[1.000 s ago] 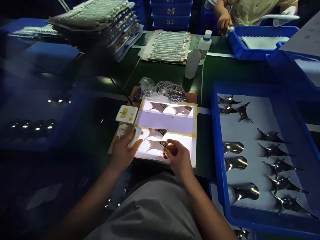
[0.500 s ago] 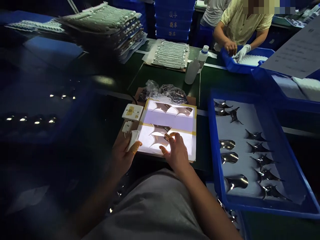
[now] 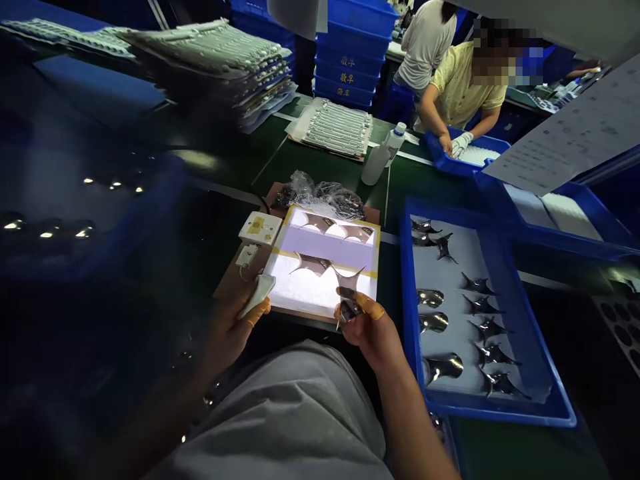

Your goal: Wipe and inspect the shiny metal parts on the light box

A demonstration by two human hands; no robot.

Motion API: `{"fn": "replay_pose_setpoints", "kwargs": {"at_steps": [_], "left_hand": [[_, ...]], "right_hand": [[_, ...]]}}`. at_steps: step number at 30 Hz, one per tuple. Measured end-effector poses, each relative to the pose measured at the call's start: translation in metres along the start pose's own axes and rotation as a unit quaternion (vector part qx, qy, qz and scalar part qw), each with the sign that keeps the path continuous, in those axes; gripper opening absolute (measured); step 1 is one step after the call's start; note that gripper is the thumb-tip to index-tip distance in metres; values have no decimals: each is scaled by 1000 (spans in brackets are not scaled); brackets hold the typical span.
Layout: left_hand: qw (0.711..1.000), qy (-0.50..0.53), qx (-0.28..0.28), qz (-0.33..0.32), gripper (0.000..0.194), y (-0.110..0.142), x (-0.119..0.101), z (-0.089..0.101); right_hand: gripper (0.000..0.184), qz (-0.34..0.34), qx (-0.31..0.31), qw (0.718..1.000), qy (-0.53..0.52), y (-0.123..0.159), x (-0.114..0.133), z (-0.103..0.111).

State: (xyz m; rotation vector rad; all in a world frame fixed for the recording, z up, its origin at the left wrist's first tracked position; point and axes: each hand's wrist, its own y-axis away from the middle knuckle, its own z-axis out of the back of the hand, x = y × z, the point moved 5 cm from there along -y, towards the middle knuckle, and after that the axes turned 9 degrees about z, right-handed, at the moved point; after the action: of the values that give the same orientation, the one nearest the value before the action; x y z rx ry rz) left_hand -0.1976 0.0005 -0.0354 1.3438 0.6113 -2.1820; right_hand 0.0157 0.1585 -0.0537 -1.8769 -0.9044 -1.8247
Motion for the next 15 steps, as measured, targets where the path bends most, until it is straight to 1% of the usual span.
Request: {"fn": "replay_pose_setpoints", "kwargs": {"at_steps": [1, 3, 5, 6, 9, 11, 12, 14, 15], "left_hand": [[999, -5, 21, -43, 36, -4, -7, -6], [987, -31, 66, -145, 42, -12, -22, -19], [961, -93, 113, -233, 47, -21, -36, -33], [944, -138, 137, -265, 45, -25, -42, -40], [878, -271, 194, -344, 29, -32, -54, -60], [830, -332, 229, -385, 20, -31, -59, -71], [809, -355, 244, -400, 19, -30, -60, -76], [779, -394, 256, -416, 18, -28, -60, -82], [771, -410, 252, -418, 19, -28, -60, -83]], "right_hand": [[51, -37, -3, 996, -79, -3, -2, -2], [51, -86, -2, 980, -178, -10, -5, -6], [50, -116, -3, 967, -227, -18, -9, -9], [49, -129, -6, 962, -240, -20, -12, -11], [42, -164, -15, 952, -257, -24, -21, -14], [39, -186, -9, 946, -266, -24, -25, -18], [39, -196, -2, 942, -273, -24, -26, -20], [38, -216, 10, 935, -282, -24, -26, -23], [38, -225, 10, 932, -282, -24, -26, -23]]}}
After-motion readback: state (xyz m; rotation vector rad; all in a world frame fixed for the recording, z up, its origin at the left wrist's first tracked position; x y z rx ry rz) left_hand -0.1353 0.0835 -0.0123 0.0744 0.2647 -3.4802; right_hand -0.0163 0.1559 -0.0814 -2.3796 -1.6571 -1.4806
